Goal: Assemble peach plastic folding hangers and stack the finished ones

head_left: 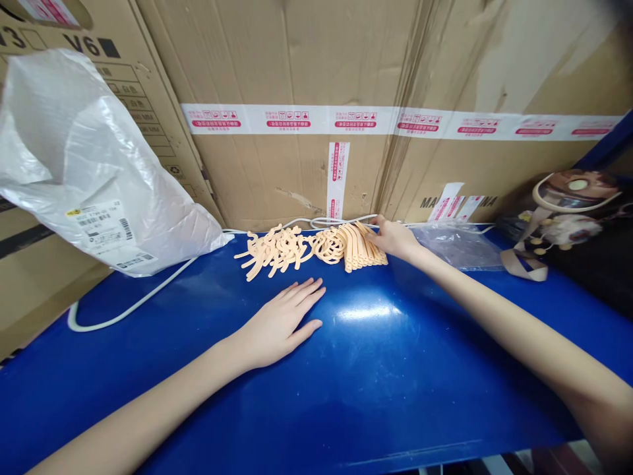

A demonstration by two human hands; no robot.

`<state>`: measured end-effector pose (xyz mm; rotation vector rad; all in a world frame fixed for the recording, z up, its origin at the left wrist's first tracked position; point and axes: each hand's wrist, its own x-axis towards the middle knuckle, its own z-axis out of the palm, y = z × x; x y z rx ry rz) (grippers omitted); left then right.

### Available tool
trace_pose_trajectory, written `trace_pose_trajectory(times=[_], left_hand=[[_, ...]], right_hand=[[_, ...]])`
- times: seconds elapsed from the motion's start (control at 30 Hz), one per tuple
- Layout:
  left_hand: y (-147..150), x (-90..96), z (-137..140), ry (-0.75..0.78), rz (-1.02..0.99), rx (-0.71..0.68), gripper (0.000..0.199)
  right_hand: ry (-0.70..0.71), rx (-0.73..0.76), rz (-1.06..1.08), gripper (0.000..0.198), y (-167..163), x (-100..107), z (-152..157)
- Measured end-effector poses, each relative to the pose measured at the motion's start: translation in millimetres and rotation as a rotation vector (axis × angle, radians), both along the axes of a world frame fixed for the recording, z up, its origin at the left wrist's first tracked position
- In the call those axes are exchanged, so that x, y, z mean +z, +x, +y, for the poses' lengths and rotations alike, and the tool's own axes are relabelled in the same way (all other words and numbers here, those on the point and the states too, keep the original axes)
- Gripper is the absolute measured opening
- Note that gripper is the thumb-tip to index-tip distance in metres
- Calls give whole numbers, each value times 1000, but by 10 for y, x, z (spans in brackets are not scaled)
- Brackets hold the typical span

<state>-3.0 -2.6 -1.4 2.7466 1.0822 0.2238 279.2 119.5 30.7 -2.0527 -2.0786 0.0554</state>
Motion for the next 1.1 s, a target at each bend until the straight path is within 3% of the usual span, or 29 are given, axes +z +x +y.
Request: trace_pose_trajectory(times=[0.27, 0.47, 0.63, 0.77, 0.83, 0.93, 1.1], left_hand=[[15, 16, -1, -15, 28, 8, 57], [11, 19, -5, -23, 11, 4, 55], [1, 26, -13, -27, -14, -3, 53], [6, 52, -37, -8, -66, 26, 50], [8, 62, -44, 12, -123, 66, 49], [-3, 63, -42, 14, -260, 166, 46], [-16, 60, -39, -17, -436, 205, 43]], right_hand=[[-3, -25, -38, 52, 8, 33, -19], [11, -19, -46, 45, 8, 37, -36], [90, 32, -3, 47, -3, 249, -122], [171, 242, 54, 46, -123, 475, -434], [198, 455, 95, 38, -218, 485, -647], [180, 634, 65, 20, -348, 356, -928], [217, 766, -63, 27, -437, 87, -1124]])
